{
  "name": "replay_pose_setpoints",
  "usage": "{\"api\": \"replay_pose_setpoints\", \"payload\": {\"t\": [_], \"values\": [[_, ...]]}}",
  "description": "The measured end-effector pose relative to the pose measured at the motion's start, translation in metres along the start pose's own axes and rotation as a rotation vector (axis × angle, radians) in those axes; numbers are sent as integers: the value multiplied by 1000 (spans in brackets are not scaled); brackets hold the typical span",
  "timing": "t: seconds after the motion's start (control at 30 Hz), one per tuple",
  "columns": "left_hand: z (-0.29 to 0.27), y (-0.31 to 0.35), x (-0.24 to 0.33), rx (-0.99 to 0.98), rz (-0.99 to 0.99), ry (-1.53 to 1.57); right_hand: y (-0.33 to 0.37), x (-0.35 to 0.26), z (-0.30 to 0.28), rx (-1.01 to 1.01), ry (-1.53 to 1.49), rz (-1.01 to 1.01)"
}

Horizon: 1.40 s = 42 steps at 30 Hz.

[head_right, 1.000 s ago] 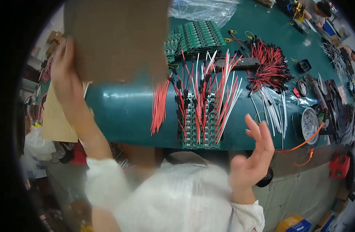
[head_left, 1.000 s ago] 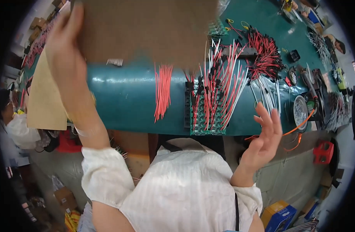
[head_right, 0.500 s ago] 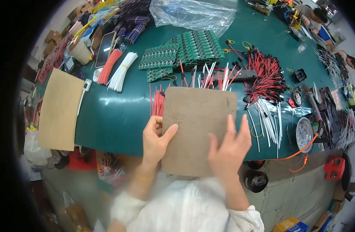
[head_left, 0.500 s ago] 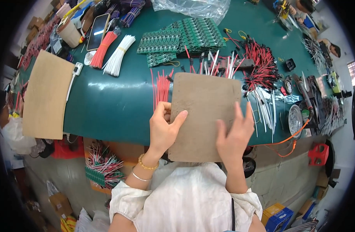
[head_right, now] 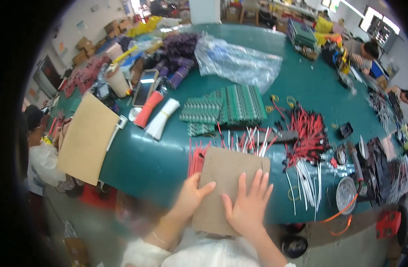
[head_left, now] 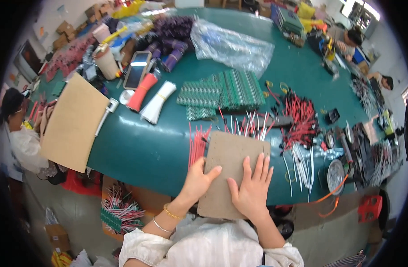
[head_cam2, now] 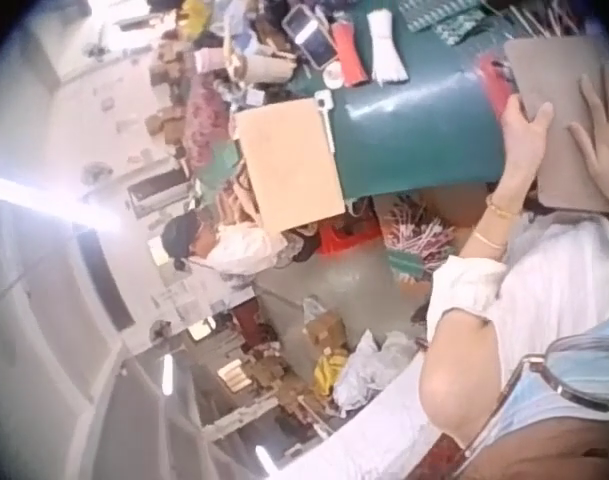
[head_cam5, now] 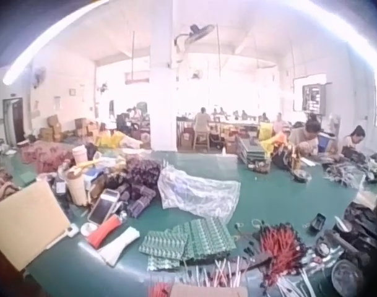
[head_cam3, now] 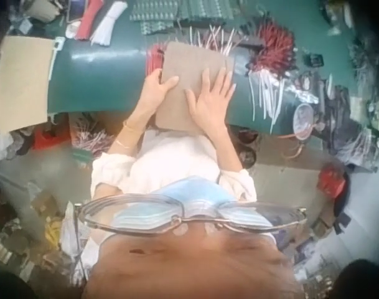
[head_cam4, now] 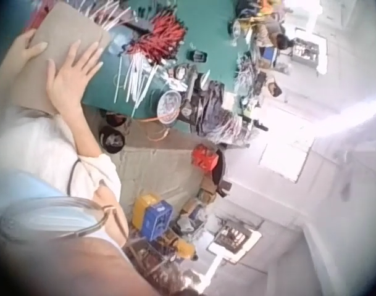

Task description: The person solders wires onto a series of small printed circuit boards using a soldering iron and solder wire.

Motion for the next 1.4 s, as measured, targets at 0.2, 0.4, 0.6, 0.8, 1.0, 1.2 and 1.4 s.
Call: {"api": "replay_pose_setpoints", "payload": {"t": [0.2, 0.4, 0.6, 0.8, 1.0, 1.2, 1.4], "values": [[32, 6, 3, -186, -250, 257, 7, 12, 2, -17, -173, 44], [48, -2, 10, -340, -196, 347, 5, 15, 0, 14, -254, 36], [56, 13, 21, -294, -248, 483, 6, 16, -3, 29, -230, 39], [69, 30, 25, -261, -409, 729, 5, 15, -3, 8, -262, 33], [59, 26, 3, -226, -463, 711, 5, 13, -2, 12, -238, 28], [55, 33, 6, -159, -508, 653, 6, 11, -8, 84, -195, -25], [60, 40, 8, -196, -430, 682, 15, 7, -19, 126, -188, -49]]}}
Point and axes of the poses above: each hand's wrist, its own y-axis away from the middle knuckle, its own z-axis out of the palm, x = y × z, the point moved 10 cm from there along -y, towards the middle knuckle, and after that the axes turned 8 degrees about -x, right-handed, at the moved point
